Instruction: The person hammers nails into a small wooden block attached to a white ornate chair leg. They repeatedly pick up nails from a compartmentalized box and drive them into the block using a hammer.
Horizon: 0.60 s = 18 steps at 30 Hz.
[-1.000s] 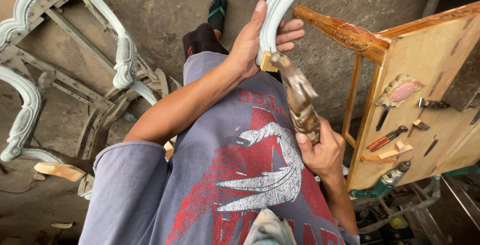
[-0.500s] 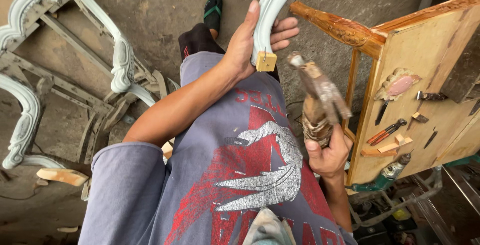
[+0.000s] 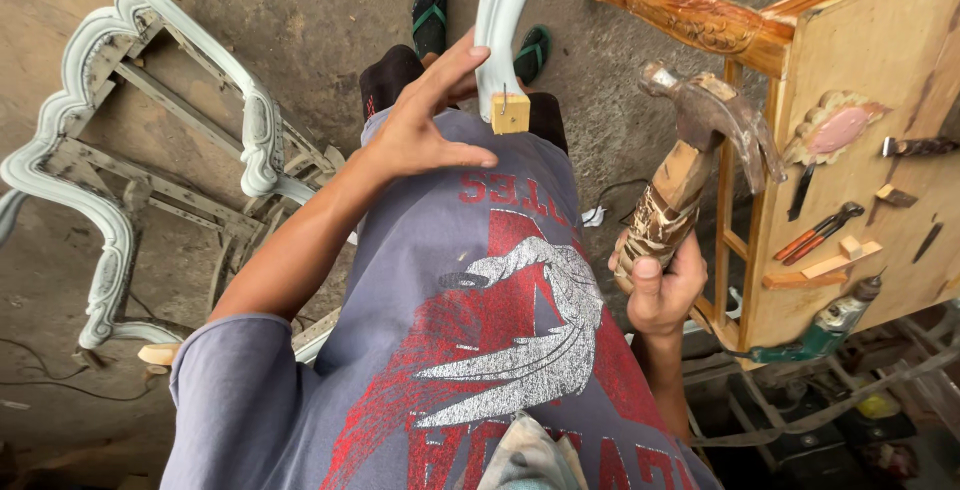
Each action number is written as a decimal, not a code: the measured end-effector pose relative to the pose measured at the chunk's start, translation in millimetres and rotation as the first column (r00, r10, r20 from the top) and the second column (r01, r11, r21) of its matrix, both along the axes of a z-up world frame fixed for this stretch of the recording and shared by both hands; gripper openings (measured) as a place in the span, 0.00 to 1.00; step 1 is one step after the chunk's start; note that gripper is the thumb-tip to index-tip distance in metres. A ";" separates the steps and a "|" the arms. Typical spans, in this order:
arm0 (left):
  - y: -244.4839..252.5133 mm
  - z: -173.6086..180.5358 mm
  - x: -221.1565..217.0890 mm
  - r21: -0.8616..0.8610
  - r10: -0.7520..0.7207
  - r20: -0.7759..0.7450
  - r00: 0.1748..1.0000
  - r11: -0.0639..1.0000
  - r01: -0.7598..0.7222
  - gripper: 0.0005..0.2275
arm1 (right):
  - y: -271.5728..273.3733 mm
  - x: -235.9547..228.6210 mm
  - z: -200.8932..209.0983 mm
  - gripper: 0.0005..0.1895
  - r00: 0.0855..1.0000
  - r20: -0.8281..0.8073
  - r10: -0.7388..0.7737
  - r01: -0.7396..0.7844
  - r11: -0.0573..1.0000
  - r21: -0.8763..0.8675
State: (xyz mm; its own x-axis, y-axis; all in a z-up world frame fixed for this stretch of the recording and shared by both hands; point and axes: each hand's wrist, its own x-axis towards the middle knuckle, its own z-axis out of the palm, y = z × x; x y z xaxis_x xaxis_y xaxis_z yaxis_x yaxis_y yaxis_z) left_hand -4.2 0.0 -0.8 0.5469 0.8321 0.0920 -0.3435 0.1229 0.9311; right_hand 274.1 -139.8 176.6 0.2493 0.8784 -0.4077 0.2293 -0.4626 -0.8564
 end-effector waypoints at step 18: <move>2.2 -2.3 -1.9 0.043 0.035 -0.200 0.979 0.999 -0.027 0.34 | -1.3 -5.4 -1.2 0.32 0.983 0.122 0.140 -0.136 0.990 -0.048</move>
State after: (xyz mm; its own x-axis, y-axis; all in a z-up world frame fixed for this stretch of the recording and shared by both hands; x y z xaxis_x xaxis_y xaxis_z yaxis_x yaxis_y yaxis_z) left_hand -6.1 2.2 -3.1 0.5315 0.8469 0.0167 -0.1522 0.0761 0.9854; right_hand 268.7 -141.1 175.4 0.1779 0.8919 -0.4157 0.3972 -0.4516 -0.7989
